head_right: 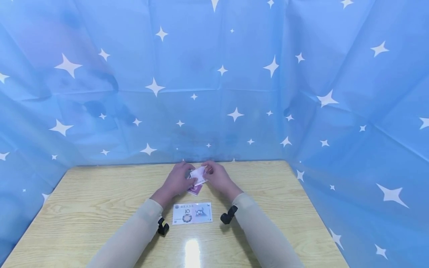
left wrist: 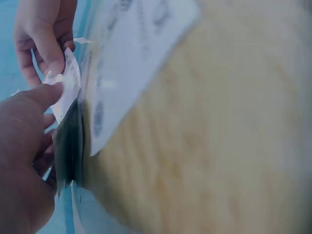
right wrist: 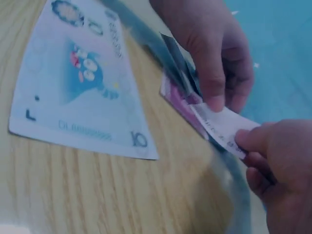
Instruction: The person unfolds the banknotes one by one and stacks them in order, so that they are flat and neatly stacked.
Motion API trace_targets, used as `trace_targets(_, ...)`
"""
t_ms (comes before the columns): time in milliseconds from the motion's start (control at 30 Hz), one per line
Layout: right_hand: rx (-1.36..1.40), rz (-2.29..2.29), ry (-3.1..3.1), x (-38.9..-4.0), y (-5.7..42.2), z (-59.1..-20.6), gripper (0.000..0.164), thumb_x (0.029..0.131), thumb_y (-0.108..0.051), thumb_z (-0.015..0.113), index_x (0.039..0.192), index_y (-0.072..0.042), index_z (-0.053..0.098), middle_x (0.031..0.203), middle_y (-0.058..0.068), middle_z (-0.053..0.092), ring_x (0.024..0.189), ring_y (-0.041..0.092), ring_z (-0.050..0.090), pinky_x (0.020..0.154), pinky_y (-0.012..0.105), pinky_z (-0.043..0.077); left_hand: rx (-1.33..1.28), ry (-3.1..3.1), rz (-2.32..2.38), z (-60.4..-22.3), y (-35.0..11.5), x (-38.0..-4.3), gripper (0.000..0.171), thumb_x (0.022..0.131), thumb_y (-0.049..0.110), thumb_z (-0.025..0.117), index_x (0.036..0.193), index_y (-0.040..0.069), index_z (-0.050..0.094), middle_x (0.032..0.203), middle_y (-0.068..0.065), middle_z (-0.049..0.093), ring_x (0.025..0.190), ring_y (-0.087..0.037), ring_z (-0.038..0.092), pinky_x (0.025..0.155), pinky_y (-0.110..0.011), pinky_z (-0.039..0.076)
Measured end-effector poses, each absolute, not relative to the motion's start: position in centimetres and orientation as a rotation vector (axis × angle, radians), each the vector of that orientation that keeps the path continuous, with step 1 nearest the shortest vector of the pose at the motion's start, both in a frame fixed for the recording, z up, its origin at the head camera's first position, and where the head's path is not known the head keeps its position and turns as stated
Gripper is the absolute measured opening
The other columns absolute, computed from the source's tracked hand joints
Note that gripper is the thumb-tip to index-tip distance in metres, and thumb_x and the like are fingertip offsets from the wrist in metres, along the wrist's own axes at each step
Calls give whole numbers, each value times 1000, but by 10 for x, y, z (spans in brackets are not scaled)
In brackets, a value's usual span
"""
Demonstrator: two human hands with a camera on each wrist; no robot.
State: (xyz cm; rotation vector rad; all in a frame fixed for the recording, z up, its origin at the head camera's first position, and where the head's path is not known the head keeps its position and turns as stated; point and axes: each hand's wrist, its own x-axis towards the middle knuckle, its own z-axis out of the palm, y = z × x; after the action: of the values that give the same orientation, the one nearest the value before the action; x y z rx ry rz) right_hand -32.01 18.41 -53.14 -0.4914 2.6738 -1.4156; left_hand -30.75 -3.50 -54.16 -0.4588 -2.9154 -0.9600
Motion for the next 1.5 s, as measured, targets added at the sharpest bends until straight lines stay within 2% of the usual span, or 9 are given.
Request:
trace_targets(67, -471, -1491, 2631, -318, 186, -528, 43, 98, 5, 78, 138, -5, 69, 106, 7, 68, 95, 20, 68, 82, 33, 61, -446, -2841, -1092, -539, -37, -309, 47, 101, 30, 83, 143, 12, 68, 147, -9, 63, 144, -33, 55, 120, -50, 46)
trace_targets(200, -456, -1610, 2569, -311, 188, -520, 44, 97, 5, 79, 139, -3, 69, 103, 9, 69, 91, 21, 66, 74, 27, 57, -430, -2691, -1453, -535, -39, -309, 42, 105, 23, 78, 144, 10, 68, 129, -6, 70, 119, -25, 67, 105, -46, 57)
trace_targets(433, -440, -1670, 2525, -301, 188, -515, 44, 97, 2, 81, 138, -9, 71, 102, 8, 69, 92, 22, 66, 75, 26, 56, -453, -2604, -1766, -532, -41, -304, 16, 109, 17, 72, 123, 15, 80, 107, 2, 75, 93, -18, 65, 82, -35, 55)
trace_targets(633, -449, -1719, 2536, -291, 185, -514, 45, 99, -1, 80, 142, -12, 70, 106, 8, 70, 95, 23, 67, 79, 27, 58, -431, -2541, -1885, -528, -42, -297, 15, 110, 14, 70, 120, 13, 80, 109, -1, 77, 94, -18, 68, 83, -35, 57)
trace_targets(733, -397, -1811, 2495, -285, 183, -514, 43, 102, -3, 78, 143, -8, 68, 108, 10, 73, 97, 30, 71, 80, 31, 60, -374, -2486, -1956, -527, -43, -296, 16, 109, 13, 71, 121, 11, 81, 110, -3, 77, 95, -19, 69, 84, -35, 58)
trace_targets(867, -278, -1933, 2405, -277, 178, -516, 30, 105, -5, 75, 134, -1, 69, 105, 12, 75, 100, 46, 74, 81, 39, 62, -290, -2406, -2043, -529, -45, -296, 16, 107, 11, 73, 120, 10, 81, 106, -6, 75, 93, -20, 68, 83, -33, 57)
trace_targets(967, -224, -1971, 2372, -275, 174, -518, 20, 105, -4, 73, 123, 2, 71, 101, 11, 74, 100, 50, 74, 80, 40, 62, -275, -2378, -2090, -531, -45, -295, 16, 106, 10, 73, 120, 9, 80, 106, -6, 75, 94, -20, 68, 84, -33, 57)
trace_targets(1167, -194, -2003, 2374, -273, 169, -520, 9, 103, 1, 72, 111, 5, 72, 94, 8, 71, 93, 44, 72, 76, 37, 62, -301, -2366, -2125, -530, -45, -292, 14, 107, 10, 73, 119, 7, 79, 107, -5, 76, 95, -20, 70, 86, -33, 57)
trace_targets(1500, -187, -2034, 2421, -275, 169, -516, 11, 104, -6, 74, 110, 4, 74, 94, 6, 71, 84, 24, 65, 73, 31, 59, -327, -2394, -2132, -529, -46, -279, 11, 103, 8, 77, 114, 4, 76, 99, -5, 75, 89, -17, 69, 81, -31, 60)
